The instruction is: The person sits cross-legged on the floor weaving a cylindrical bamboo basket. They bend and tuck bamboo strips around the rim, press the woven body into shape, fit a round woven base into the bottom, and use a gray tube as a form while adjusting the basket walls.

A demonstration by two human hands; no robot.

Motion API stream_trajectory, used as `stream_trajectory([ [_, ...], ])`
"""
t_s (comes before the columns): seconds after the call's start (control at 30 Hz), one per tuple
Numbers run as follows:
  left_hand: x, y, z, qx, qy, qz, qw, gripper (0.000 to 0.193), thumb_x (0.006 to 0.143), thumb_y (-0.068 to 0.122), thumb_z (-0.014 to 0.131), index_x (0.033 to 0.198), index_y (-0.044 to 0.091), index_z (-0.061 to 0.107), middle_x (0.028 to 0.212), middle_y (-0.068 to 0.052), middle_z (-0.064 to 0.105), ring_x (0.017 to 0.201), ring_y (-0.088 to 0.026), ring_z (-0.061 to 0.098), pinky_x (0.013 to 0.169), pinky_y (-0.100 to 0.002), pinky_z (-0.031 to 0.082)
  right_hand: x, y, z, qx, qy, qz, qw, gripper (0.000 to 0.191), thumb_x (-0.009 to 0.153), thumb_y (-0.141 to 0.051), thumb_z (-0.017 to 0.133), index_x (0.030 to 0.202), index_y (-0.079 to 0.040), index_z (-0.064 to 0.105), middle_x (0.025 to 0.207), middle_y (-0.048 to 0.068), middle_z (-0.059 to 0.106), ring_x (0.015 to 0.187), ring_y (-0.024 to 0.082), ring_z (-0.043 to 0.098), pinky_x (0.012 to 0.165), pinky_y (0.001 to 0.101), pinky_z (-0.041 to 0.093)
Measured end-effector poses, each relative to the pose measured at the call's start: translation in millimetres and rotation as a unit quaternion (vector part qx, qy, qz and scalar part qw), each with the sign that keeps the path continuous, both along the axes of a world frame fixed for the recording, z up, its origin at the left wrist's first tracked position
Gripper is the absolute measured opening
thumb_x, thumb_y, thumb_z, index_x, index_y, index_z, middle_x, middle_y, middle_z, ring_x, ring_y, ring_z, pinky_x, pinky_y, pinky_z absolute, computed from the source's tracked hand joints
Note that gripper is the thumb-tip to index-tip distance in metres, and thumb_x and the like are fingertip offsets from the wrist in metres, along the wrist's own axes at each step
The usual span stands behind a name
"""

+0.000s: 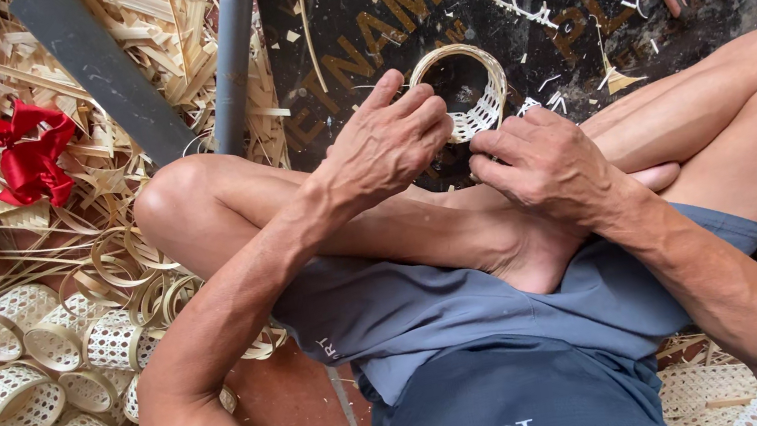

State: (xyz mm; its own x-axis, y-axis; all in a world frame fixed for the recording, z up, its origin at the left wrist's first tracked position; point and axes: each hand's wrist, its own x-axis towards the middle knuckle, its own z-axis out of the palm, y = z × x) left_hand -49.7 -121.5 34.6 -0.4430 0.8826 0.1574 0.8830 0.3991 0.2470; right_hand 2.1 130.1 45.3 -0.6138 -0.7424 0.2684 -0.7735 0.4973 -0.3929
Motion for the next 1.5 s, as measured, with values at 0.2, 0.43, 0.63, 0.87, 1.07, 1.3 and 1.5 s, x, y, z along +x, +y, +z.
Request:
stream_trajectory([
  [0.2, 2, 4, 0, 0.013, 0.045, 0.052, 0.998, 0.024, 0.087, 0.02, 0.061, 0.103, 0.003, 0.066, 0.098, -0.006, 0.054, 0.103, -0.022, 0.054, 0.092, -0.038, 0.043, -5, 0, -5, 0.021, -0.011, -0.003, 1.0, 0.019, 0.08, -0.014, 0.066, 0.096, -0.003, 0.069, 0.11, 0.009, 0.065, 0.084, 0.023, 0.062, 0.073, 0.0385, 0.049],
  [0.43, 4, 5, -8, -0.016, 0.01, 0.073, 0.997, 0.017, 0.089, 0.019, 0.061, 0.097, 0.004, 0.066, 0.096, -0.007, 0.054, 0.099, -0.022, 0.056, 0.088, -0.039, 0.044, -7, -1, -9, -0.015, -0.039, -0.029, 0.999, 0.017, 0.083, -0.008, 0.067, 0.099, -0.001, 0.067, 0.116, 0.015, 0.063, 0.087, 0.028, 0.063, 0.072, 0.0399, 0.052],
  [0.63, 0, 8, -11, 0.008, -0.056, 0.068, 0.996, 0.011, 0.09, 0.015, 0.061, 0.093, 0.005, 0.065, 0.097, -0.008, 0.056, 0.097, -0.023, 0.057, 0.085, -0.037, 0.047, -8, 3, -9, -0.021, -0.047, -0.027, 0.998, 0.017, 0.083, -0.01, 0.068, 0.099, -0.002, 0.065, 0.114, 0.012, 0.062, 0.091, 0.027, 0.064, 0.076, 0.0402, 0.053],
  [0.87, -15, 4, -14, 0.015, -0.182, 0.052, 0.982, 0.011, 0.085, 0.012, 0.063, 0.076, 0.006, 0.065, 0.092, -0.009, 0.06, 0.094, -0.027, 0.058, 0.079, -0.041, 0.048, -14, 3, -13, -0.047, -0.076, -0.012, 0.996, 0.018, 0.083, -0.011, 0.071, 0.097, -0.002, 0.065, 0.112, 0.013, 0.063, 0.09, 0.029, 0.063, 0.075, 0.0409, 0.052],
  [1.07, -16, 11, -17, 0.001, -0.172, 0.071, 0.982, 0.01, 0.083, 0.012, 0.064, 0.076, 0.004, 0.065, 0.092, -0.011, 0.06, 0.094, -0.029, 0.059, 0.076, -0.043, 0.051, -19, 5, -14, -0.043, -0.075, -0.01, 0.996, 0.019, 0.082, -0.011, 0.072, 0.097, -0.002, 0.065, 0.11, 0.014, 0.063, 0.088, 0.03, 0.063, 0.074, 0.0416, 0.052],
  [1.3, -14, 5, -16, 0.016, -0.186, 0.074, 0.98, 0.011, 0.085, 0.011, 0.064, 0.077, 0.004, 0.064, 0.092, -0.01, 0.059, 0.094, -0.028, 0.059, 0.077, -0.042, 0.053, -22, 3, -12, -0.058, -0.081, -0.002, 0.995, 0.02, 0.083, -0.012, 0.072, 0.098, -0.002, 0.064, 0.109, 0.014, 0.063, 0.09, 0.031, 0.064, 0.074, 0.0417, 0.053],
  [1.5, -7, -11, -15, 0.084, -0.162, 0.026, 0.983, 0.011, 0.092, 0.014, 0.063, 0.096, 0.005, 0.066, 0.096, -0.006, 0.056, 0.094, -0.024, 0.056, 0.08, -0.038, 0.05, -20, -4, -6, -0.043, -0.078, -0.009, 0.996, 0.014, 0.084, -0.01, 0.072, 0.093, -0.003, 0.064, 0.102, 0.012, 0.063, 0.083, 0.029, 0.062, 0.071, 0.0419, 0.052],
])
